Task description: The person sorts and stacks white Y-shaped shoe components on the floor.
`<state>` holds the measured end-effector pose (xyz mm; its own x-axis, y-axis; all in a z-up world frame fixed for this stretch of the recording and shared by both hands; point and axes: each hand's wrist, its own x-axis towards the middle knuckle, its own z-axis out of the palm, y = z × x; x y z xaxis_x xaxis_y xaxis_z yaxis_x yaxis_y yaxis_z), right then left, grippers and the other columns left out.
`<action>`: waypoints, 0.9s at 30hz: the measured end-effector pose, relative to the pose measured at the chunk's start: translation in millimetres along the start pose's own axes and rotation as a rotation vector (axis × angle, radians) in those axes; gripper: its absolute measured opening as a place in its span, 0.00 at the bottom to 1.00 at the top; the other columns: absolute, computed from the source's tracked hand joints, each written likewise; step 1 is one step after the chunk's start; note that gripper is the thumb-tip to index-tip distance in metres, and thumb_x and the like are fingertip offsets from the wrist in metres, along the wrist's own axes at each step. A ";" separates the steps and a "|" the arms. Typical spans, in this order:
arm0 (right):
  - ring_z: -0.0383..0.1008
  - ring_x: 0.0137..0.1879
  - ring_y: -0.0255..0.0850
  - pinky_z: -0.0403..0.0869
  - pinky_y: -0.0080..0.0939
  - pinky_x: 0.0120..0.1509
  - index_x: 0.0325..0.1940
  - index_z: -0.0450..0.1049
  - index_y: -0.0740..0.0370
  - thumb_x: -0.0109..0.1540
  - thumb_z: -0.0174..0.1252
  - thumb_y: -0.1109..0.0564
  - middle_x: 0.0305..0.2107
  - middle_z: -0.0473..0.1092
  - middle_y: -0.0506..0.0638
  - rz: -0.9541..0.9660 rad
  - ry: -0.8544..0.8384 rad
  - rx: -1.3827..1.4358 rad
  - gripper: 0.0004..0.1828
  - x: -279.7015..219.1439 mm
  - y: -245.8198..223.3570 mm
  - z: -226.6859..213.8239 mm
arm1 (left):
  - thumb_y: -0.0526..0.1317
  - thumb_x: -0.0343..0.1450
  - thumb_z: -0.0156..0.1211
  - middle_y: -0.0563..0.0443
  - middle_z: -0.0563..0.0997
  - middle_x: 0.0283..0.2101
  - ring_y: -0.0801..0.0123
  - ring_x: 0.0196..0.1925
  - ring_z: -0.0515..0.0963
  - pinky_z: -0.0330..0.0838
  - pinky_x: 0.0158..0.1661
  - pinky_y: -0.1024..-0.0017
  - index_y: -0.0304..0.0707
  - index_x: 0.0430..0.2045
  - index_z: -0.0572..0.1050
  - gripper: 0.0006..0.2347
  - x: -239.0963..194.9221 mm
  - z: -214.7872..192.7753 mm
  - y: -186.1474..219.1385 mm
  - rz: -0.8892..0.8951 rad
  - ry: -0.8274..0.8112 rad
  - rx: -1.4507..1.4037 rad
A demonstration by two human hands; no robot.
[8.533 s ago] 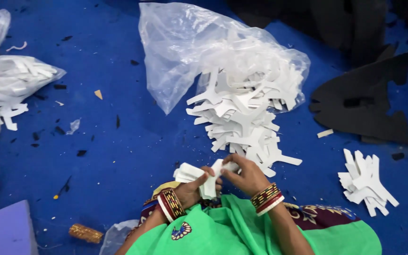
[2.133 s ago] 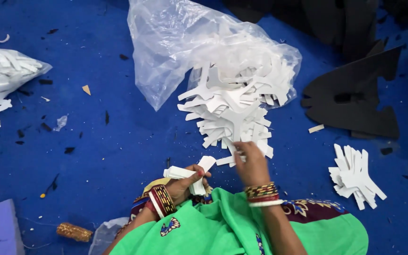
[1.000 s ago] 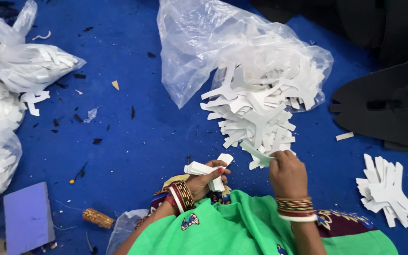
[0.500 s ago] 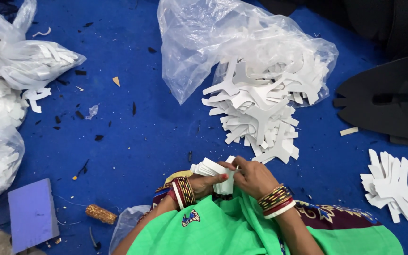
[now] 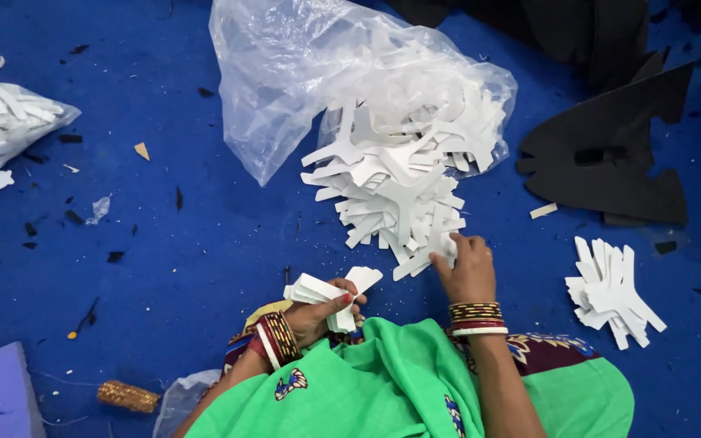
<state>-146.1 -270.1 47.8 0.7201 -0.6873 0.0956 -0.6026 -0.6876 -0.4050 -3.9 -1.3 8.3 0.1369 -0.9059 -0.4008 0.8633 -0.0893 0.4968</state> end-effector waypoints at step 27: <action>0.79 0.38 0.45 0.78 0.41 0.40 0.51 0.77 0.62 0.57 0.63 0.64 0.34 0.74 0.54 -0.319 -0.201 0.570 0.17 -50.2 -160.0 -45.1 | 0.49 0.71 0.63 0.45 0.79 0.58 0.59 0.60 0.79 0.78 0.57 0.61 0.40 0.65 0.66 0.27 -1.4 -10.4 -3.3 0.075 0.003 -0.120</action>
<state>-101.4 -136.1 148.8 0.9153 -0.3770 0.1415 -0.1147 -0.5808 -0.8059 -1.9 4.6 -0.7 0.2046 -0.9067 -0.3689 0.9026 0.0289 0.4295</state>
